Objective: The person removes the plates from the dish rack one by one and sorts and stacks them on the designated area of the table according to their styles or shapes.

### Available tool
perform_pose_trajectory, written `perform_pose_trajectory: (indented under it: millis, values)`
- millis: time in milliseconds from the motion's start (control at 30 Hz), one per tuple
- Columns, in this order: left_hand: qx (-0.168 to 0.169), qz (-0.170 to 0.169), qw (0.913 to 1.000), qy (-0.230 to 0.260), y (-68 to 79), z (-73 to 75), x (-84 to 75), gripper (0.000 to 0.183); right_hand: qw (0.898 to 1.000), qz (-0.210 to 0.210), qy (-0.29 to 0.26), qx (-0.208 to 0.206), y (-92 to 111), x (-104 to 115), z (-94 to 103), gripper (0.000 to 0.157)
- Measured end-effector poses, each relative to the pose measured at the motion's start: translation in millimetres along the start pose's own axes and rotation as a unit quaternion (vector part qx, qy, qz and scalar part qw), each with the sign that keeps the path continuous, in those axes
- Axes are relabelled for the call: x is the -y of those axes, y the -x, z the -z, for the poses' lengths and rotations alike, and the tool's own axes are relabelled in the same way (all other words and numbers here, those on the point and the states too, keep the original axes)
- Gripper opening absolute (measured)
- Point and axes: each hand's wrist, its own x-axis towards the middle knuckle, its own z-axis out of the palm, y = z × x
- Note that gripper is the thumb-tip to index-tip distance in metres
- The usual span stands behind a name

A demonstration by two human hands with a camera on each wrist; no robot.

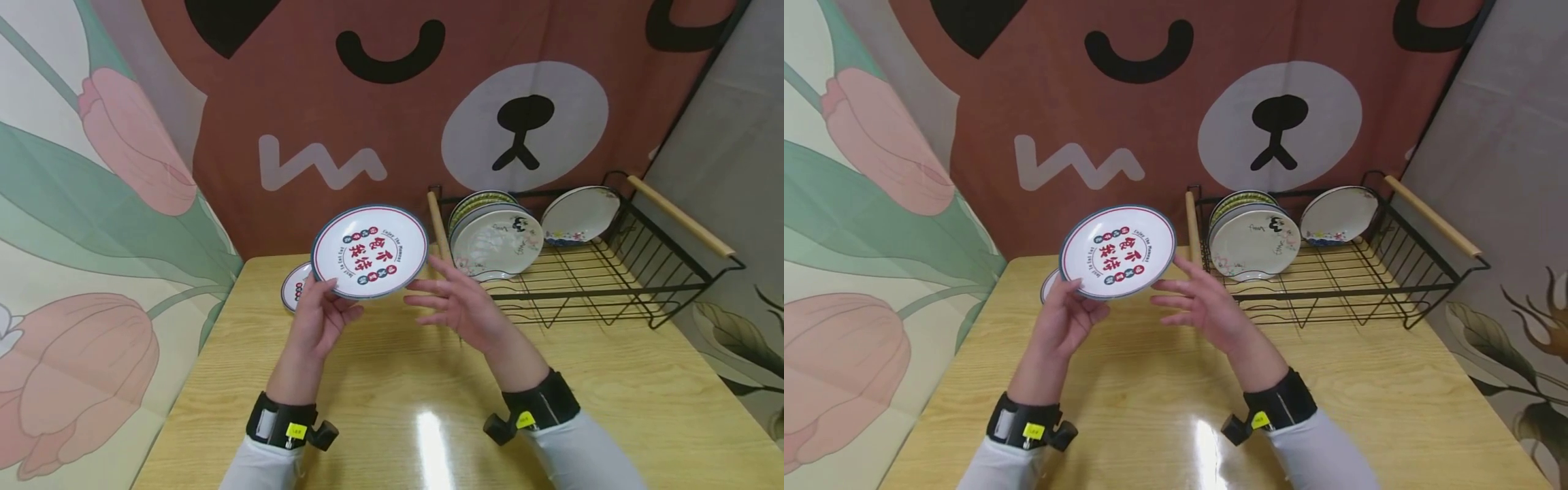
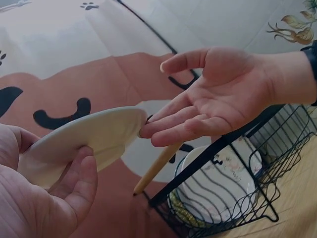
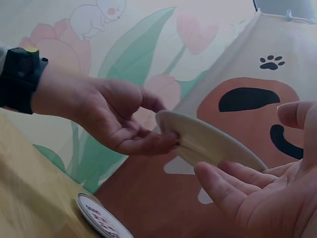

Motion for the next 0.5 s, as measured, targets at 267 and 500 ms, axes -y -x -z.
perform_pose_trajectory:
  millis: [267,500]
  values:
    - [-0.05,0.007,0.9987,-0.006,-8.0,18.7,-2.6,0.054,0.998,-0.057,0.012,-0.014,-12.3,-19.4,-16.1,0.067]
    - [-0.088,0.014,0.9957,-0.024,-15.6,36.7,0.8,0.057,0.993,-0.105,-0.023,-0.05,-25.5,-47.4,-18.3,0.068]
